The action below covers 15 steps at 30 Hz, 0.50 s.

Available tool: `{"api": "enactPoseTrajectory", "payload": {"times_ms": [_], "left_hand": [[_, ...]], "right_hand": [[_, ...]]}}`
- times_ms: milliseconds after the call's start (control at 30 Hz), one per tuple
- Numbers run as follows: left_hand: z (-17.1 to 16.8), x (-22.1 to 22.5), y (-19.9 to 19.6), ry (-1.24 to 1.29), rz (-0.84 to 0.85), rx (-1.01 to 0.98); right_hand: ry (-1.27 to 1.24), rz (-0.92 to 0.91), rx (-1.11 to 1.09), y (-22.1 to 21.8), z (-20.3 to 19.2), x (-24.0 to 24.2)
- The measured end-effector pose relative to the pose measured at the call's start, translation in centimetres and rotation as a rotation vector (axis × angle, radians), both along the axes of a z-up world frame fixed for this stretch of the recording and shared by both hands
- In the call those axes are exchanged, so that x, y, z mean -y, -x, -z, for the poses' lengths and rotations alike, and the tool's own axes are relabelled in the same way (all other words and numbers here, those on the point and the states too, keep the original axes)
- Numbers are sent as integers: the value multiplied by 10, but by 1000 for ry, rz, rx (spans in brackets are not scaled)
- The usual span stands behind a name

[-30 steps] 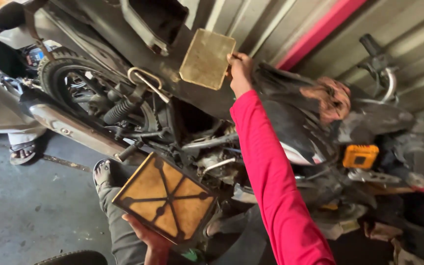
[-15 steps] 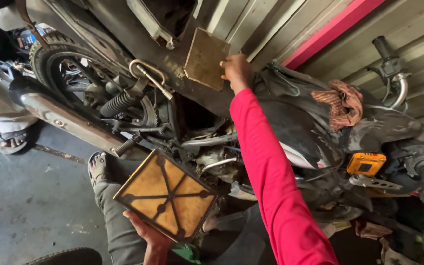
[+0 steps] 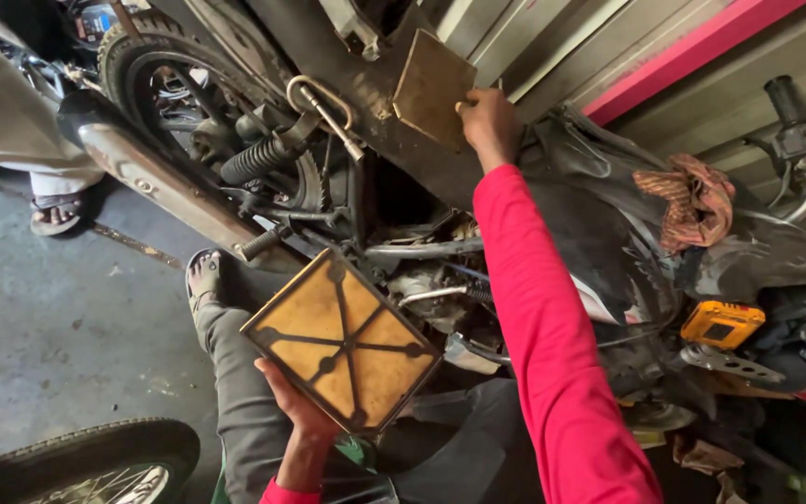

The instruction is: Cleaning a motorcycle air filter with a cloth.

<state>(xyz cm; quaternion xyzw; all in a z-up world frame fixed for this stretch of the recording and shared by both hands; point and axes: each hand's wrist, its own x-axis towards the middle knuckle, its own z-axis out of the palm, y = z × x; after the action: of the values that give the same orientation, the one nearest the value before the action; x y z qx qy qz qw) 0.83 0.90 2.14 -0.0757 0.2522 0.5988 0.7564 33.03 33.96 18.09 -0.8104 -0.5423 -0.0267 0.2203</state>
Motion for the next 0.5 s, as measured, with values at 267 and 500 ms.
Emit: {"api": "enactPoseTrajectory", "payload": {"times_ms": [267,500], "left_hand": [[-12,-6,-4,-43,39,80],[-9,-17,-32,-102,108,139]], "right_hand": [[-205,-189,-284,15,-23,49],[-63,-473,-614,127,-71,235]]}}
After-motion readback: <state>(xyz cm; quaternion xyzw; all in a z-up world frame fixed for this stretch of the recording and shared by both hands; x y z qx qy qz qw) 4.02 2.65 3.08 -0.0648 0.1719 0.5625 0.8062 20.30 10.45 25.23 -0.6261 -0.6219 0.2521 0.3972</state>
